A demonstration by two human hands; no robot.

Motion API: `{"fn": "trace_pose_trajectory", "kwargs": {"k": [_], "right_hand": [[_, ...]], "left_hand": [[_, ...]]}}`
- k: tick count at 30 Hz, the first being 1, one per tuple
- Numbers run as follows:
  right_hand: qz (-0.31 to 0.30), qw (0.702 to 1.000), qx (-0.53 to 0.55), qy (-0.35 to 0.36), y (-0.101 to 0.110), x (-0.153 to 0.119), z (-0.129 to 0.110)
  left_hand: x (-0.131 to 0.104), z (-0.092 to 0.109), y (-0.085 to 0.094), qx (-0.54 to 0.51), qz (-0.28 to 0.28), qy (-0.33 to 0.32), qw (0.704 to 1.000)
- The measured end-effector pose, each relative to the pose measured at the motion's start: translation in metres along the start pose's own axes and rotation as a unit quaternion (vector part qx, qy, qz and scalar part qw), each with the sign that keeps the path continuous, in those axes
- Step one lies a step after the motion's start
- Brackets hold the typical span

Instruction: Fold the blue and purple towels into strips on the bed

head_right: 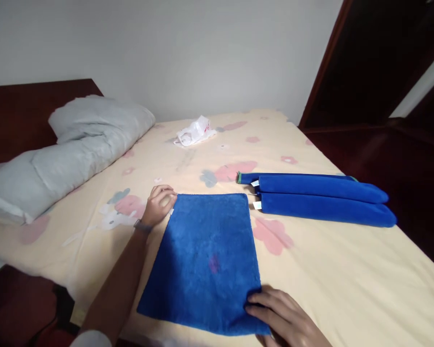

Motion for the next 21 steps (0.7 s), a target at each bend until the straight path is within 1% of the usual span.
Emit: {"fn": "trace_pose_trajectory", "kwargs": {"k": [1, 2, 3, 4, 5, 7, 8, 10, 11, 13, 15, 17, 19, 21], "right_hand": [[-0.002, 1.0, -0.008, -0.008, 0.003, 0.003, -0.004], [-0.006, 1.0, -0.011, -0.015, 0.004, 0.004, -0.008], [-0.009, 1.0, -0.009, -0.02, 0.005, 0.006, -0.011], [-0.012, 1.0, -0.001, -0.024, 0.005, 0.006, -0.013], [-0.017, 0.999, 0.009, -0.028, 0.004, 0.006, -0.014], [-0.023, 0.999, 0.029, -0.037, 0.003, 0.004, -0.013], [-0.024, 0.998, 0.037, -0.039, 0.003, 0.003, -0.013], [-0.028, 0.998, 0.05, -0.038, 0.003, 0.002, -0.012], [-0.032, 0.997, 0.055, -0.037, 0.003, 0.002, -0.012], [-0.037, 0.997, 0.064, -0.038, 0.004, 0.003, -0.014], [-0.033, 0.996, 0.076, -0.045, 0.004, 0.005, -0.016], [-0.015, 0.994, 0.096, -0.055, 0.005, 0.007, -0.019], [0.01, 0.99, 0.122, -0.067, 0.005, 0.009, -0.02], [0.032, 0.985, 0.148, -0.085, 0.005, 0.012, -0.021]], "left_hand": [[-0.007, 0.01, 0.015, -0.034, -0.035, 0.012, 0.999], [-0.02, 0.021, 0.031, -0.067, -0.083, 0.026, 0.994], [-0.036, 0.032, 0.047, -0.097, -0.142, 0.04, 0.984], [-0.058, 0.044, 0.062, -0.122, -0.22, 0.04, 0.967], [-0.082, 0.053, 0.077, -0.13, -0.28, 0.056, 0.95], [-0.132, 0.069, 0.102, -0.118, -0.357, 0.09, 0.922], [-0.154, 0.074, 0.112, -0.105, -0.38, 0.101, 0.913], [-0.187, 0.078, 0.123, -0.085, -0.371, 0.134, 0.915], [-0.197, 0.078, 0.126, -0.081, -0.353, 0.153, 0.919], [-0.206, 0.075, 0.127, -0.088, -0.311, 0.191, 0.927], [-0.206, 0.07, 0.126, -0.103, -0.283, 0.221, 0.928], [-0.201, 0.067, 0.124, -0.112, -0.263, 0.243, 0.927], [-0.195, 0.067, 0.122, -0.11, -0.256, 0.262, 0.924], [-0.189, 0.07, 0.12, -0.084, -0.243, 0.292, 0.921]]}}
Point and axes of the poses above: each hand's wrist, its own x-axis towards the middle knuckle, its own y-axis out of the back of the hand, z = x × y, the point moved 2 cm from there along x, towards the middle knuckle, and after that the axes turned 14 degrees about x, right-handed, at the moved point
